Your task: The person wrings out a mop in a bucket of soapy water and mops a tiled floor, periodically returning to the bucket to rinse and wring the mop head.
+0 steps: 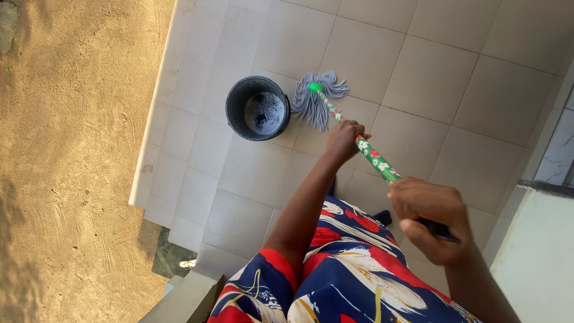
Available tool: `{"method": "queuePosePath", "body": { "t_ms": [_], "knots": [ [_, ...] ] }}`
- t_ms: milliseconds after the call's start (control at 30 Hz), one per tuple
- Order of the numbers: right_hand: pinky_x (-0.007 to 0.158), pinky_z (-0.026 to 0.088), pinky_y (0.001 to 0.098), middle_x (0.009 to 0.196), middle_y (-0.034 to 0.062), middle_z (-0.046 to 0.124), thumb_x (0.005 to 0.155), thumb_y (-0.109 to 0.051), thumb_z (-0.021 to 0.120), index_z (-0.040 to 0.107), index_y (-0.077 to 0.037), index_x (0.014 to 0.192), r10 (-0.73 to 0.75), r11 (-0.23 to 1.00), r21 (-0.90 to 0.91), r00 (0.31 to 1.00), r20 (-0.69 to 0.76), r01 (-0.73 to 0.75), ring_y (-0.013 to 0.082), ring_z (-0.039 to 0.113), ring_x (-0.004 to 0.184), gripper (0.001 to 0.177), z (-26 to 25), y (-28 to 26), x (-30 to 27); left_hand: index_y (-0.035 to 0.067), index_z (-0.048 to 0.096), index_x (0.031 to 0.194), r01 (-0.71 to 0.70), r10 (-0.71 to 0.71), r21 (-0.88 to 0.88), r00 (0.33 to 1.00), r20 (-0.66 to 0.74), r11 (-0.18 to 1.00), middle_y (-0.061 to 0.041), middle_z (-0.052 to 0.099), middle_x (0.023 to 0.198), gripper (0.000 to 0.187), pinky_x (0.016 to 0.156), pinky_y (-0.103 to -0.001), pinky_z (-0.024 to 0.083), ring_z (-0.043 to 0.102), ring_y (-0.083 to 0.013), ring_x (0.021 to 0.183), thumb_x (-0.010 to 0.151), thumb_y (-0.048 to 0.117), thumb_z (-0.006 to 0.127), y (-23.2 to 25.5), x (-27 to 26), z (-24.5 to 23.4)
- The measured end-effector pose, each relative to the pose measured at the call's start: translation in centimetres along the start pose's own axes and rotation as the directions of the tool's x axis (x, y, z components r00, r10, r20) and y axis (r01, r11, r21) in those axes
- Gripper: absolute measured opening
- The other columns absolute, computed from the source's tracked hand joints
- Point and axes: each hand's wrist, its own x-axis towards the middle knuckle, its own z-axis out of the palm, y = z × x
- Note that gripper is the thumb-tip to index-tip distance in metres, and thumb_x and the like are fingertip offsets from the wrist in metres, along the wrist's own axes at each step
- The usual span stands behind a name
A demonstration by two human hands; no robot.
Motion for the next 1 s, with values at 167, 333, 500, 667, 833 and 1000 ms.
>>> {"method": "queuePosePath", "body": {
  "t_ms": [167, 333, 500, 667, 833, 1000],
  "knots": [
    [0.09, 0.054, 0.0424, 0.059, 0.0032, 0.048, 0.076, -0.01, 0.057, 0.044, -0.009, 0.063, -0.027, 0.999, -0.037, 1.0, -0.008, 0.027, 0.0154, 0.051, 0.057, 0.019, 1.7, 4.4, 1.3, 0.011, 0.066, 0.086, -0.014, 0.012, 0.077, 0.999, 0.033, 0.997, -0.002, 0.072, 0.107, 0.014, 0.084, -0.04, 0.055, 0.066, -0.0291, 0.109, 0.074, 0.008, 0.071, -5.6, 3.6, 1.2],
    [0.085, 0.053, 0.0403, 0.059, 0.0023, 0.05, 0.075, -0.01, 0.058, 0.046, -0.009, 0.063, -0.018, 0.999, 0.038, 0.999, -0.028, 0.019, 0.0141, 0.049, 0.055, 0.016, -0.2, 2.5, 0.0, 0.011, 0.067, 0.087, 0.106, -0.106, 0.008, 0.993, 0.042, 0.994, -0.002, 0.071, 0.109, 0.01, 0.084, -0.042, 0.053, 0.065, -0.0283, 0.108, 0.08, 0.015, 0.073, -1.2, 0.8, 0.5],
    [0.078, 0.05, 0.0399, 0.057, 0.0031, 0.051, 0.075, -0.01, 0.059, 0.05, -0.009, 0.063, 0.028, 0.987, 0.159, 0.997, -0.079, -0.015, 0.0132, 0.047, 0.051, 0.015, -1.8, -0.4, -2.9, 0.009, 0.07, 0.076, 0.024, -0.024, 0.036, 0.999, -0.024, 0.999, -0.006, 0.072, 0.088, 0.004, 0.086, -0.043, 0.053, 0.067, -0.0291, 0.1, 0.077, 0.011, 0.073, 3.0, -3.2, 0.3],
    [0.074, 0.048, 0.0411, 0.05, 0.0056, 0.052, 0.077, -0.011, 0.058, 0.053, -0.008, 0.063, 0.06, 0.936, 0.351, 0.996, -0.068, -0.032, 0.0126, 0.045, 0.045, 0.016, -3.4, -1.5, -6.8, 0.005, 0.069, 0.077, 0.091, -0.085, -0.076, 0.993, 0.08, 0.993, -0.01, 0.069, 0.087, 0.005, 0.079, -0.046, 0.054, 0.068, -0.0329, 0.09, 0.077, 0.009, 0.072, 5.5, -8.7, 2.1],
    [0.078, 0.047, 0.0429, 0.053, 0.0032, 0.048, 0.075, -0.013, 0.058, 0.049, -0.01, 0.061, 0.098, 0.938, 0.327, 0.994, 0.055, -0.111, 0.0137, 0.042, 0.051, 0.017, -4.5, -3.5, -11.9, 0.005, 0.068, 0.076, 0.055, -0.045, -0.097, 0.994, 0.1, 0.994, -0.011, 0.069, 0.086, 0.009, 0.079, -0.046, 0.053, 0.067, -0.0341, 0.091, 0.079, 0.012, 0.074, 8.3, -13.7, 5.0],
    [0.078, 0.049, 0.043, 0.052, 0.0018, 0.045, 0.074, -0.013, 0.058, 0.044, -0.012, 0.06, 0.174, 0.956, 0.224, 0.98, 0.091, -0.191, 0.0145, 0.037, 0.055, 0.02, -5.3, -6.7, -17.4, 0.003, 0.065, 0.074, 0.106, -0.064, -0.161, 0.966, 0.251, 0.981, -0.012, 0.069, 0.086, 0.028, 0.078, -0.046, 0.054, 0.068, -0.0341, 0.089, 0.088, 0.025, 0.076, 12.4, -15.9, 8.8]
  ]
}}
